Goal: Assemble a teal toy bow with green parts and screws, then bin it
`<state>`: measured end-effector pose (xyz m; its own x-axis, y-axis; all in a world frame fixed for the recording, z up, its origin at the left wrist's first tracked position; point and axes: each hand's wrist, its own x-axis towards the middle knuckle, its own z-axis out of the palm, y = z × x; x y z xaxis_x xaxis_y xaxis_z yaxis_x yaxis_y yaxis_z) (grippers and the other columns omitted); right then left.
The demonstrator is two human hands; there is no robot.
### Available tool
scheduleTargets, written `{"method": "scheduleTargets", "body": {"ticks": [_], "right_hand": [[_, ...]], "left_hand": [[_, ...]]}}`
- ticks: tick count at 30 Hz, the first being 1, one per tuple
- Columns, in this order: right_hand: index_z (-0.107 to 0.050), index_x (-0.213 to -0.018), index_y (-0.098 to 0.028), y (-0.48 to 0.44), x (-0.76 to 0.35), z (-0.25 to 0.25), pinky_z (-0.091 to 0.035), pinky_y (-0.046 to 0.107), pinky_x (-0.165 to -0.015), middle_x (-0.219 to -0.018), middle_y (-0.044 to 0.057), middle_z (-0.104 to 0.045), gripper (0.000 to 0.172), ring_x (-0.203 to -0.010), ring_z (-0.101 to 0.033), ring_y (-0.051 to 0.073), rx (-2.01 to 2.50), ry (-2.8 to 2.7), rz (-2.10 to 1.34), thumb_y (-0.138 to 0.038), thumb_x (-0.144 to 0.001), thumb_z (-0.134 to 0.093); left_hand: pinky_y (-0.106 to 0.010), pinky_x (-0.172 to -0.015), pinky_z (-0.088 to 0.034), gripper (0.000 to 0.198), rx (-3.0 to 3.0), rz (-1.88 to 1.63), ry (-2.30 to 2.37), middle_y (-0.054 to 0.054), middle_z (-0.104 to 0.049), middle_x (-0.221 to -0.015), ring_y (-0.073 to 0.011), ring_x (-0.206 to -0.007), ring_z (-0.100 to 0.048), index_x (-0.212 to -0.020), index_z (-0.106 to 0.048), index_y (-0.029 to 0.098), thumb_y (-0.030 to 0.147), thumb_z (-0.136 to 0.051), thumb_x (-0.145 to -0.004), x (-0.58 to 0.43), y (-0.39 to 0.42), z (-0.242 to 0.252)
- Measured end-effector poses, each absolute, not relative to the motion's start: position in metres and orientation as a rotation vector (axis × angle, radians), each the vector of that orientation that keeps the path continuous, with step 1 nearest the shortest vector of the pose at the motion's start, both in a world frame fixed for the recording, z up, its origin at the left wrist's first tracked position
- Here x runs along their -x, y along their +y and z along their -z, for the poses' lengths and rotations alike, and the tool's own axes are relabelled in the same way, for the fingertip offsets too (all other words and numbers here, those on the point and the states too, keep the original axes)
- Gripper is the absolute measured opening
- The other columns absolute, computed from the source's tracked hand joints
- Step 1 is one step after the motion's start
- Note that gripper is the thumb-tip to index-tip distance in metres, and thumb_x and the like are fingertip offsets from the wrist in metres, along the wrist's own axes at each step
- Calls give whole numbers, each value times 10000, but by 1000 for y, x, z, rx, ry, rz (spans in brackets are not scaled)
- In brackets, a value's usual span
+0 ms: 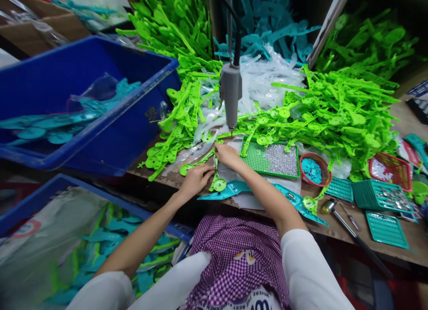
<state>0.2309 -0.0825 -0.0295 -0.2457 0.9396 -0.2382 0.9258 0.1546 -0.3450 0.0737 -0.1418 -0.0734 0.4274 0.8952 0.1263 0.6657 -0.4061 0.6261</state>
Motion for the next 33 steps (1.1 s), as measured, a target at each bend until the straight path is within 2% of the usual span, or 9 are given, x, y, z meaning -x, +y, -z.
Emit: {"method": "scheduleTargets", "body": {"ticks": [6, 11, 15, 19, 23, 28, 33], "right_hand": [[-624, -1088, -205, -80, -232, 29, -458, 342, -838, -1131, 97, -695, 235, -1052, -637, 264, 1889, -2350, -683, -199, -920, -460], [-514, -1322, -183, -109, -245, 22, -424, 323, -948, -1314, 117, -611, 361, -1169, -584, 223, 1730, -2326, -691, -267, -976, -452], [-453, -1399, -197, -150, -248, 20, -439, 356, -934, -1300, 124, -620, 437, -1136, -601, 248, 1797, -2376, -697, -319, -980, -463], [-583, -1258, -206, -162, -241, 24, -443, 346, -891, -1198, 110, -665, 322, -1048, -626, 241, 1953, -2386, -666, -261, -999, -401], [-669, -1087, -218, -155, -237, 26, -441, 302, -800, -1113, 89, -654, 263, -1003, -620, 224, 1915, -2374, -643, -345, -985, -462], [-695, -1027, -222, -151, -235, 27, -419, 277, -759, -1059, 66, -655, 213, -988, -619, 207, 1936, -2329, -612, -348, -954, -539], [-717, -1024, -226, -149, -237, 28, -406, 276, -743, -1023, 62, -669, 290, -979, -627, 200, 1928, -2328, -557, -406, -974, -493]], "left_hand": [[-352, -848, -514, 241, -2268, -541, 1322, -82, -713, -930, -234, -907, -665, -981, -735, 200, 212, -505, -910, -71, -139, 72], [-338, -898, -503, 252, -2307, -390, 1178, -74, -684, -1056, -238, -993, -653, -1041, -733, 221, 199, -567, -854, -61, -123, 63], [-325, -935, -484, 305, -2318, -332, 1016, -64, -661, -1066, -222, -1012, -641, -1039, -742, 239, 144, -539, -831, -55, -108, 58], [-316, -956, -473, 298, -2334, -245, 901, -65, -655, -1097, -214, -1021, -632, -1042, -751, 255, 174, -555, -833, -51, -95, 55], [-315, -961, -471, 278, -2338, -201, 882, -62, -655, -1114, -207, -1014, -625, -1050, -751, 268, 223, -557, -857, -49, -90, 55], [-307, -924, -481, 254, -2295, -241, 902, -69, -651, -1089, -207, -979, -636, -1023, -758, 251, 224, -575, -849, -49, -90, 59], [-308, -931, -479, 265, -2259, -249, 885, -70, -649, -1082, -201, -990, -634, -1029, -746, 220, 209, -564, -836, -50, -87, 62]]}}
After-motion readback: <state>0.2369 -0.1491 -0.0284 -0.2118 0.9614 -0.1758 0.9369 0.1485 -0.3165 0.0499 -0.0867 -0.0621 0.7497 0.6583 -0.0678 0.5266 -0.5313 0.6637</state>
